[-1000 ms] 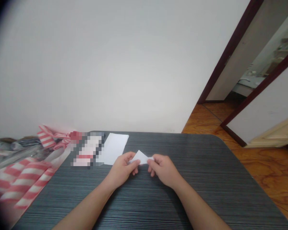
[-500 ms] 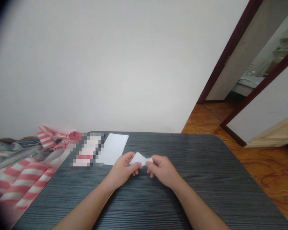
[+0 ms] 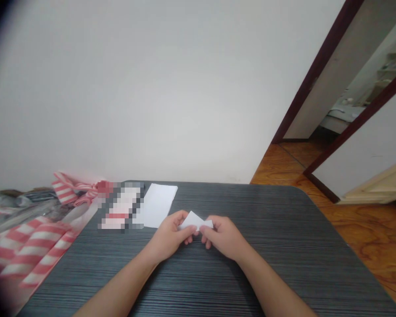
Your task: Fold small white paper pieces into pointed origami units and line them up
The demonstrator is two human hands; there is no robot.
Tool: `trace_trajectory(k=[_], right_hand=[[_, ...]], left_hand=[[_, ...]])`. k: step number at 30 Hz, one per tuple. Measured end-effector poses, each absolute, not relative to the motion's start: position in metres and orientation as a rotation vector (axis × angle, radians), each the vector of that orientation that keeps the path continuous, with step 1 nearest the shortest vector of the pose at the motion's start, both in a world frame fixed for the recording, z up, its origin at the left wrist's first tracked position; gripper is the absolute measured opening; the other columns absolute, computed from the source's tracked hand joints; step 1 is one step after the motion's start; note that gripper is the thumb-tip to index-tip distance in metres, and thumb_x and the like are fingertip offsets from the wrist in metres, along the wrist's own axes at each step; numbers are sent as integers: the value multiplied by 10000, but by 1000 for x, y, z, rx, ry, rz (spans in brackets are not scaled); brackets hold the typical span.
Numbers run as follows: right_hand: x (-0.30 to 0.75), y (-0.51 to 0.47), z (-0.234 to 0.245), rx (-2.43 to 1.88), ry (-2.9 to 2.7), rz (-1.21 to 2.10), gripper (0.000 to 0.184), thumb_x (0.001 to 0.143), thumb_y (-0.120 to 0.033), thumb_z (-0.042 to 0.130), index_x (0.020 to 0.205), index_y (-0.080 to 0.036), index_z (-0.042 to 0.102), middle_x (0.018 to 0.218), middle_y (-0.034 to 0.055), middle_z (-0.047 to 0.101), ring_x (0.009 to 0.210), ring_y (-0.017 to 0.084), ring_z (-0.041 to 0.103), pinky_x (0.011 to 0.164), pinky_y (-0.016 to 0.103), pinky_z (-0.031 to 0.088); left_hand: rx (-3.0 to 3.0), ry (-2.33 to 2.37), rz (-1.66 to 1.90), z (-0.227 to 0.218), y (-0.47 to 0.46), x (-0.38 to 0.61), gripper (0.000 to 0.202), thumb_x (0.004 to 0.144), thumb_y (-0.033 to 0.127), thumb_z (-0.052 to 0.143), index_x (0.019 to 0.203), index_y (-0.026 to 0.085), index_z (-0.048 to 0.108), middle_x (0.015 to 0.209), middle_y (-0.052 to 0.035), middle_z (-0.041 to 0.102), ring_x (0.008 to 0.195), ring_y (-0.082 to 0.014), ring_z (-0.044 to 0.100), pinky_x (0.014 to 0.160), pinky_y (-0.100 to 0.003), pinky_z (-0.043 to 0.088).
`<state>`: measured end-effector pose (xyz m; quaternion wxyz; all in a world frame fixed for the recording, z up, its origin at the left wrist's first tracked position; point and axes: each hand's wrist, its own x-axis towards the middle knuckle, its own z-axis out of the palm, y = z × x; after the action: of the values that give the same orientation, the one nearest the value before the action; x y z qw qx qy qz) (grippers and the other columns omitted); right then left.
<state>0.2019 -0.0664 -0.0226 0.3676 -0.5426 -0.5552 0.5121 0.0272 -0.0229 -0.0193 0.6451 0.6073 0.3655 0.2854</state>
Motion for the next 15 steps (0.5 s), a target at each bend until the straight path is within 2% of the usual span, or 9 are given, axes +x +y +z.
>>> trace_trajectory(k=[9,15], right_hand=[[201,-66,-22,-1409,-1462,1308,155,796,-178,518,660,-142,583,511,-21,578,402,58,466,384,151,307],[199,-66,-22,-1423,-1464,1311,150,797,-235,545,689,-143,595,519,-15,581,384,62,448,374,164,308]], left_hand=[[1422,817,637,-19,-25,26,134,783,255,563,854,147,525,733,-24,624,546,-84,534,502,-196,423],[1434,830,640,-22,-24,25,150,774,272,576,853,151,534,698,-16,619,545,-90,545,504,-194,425]])
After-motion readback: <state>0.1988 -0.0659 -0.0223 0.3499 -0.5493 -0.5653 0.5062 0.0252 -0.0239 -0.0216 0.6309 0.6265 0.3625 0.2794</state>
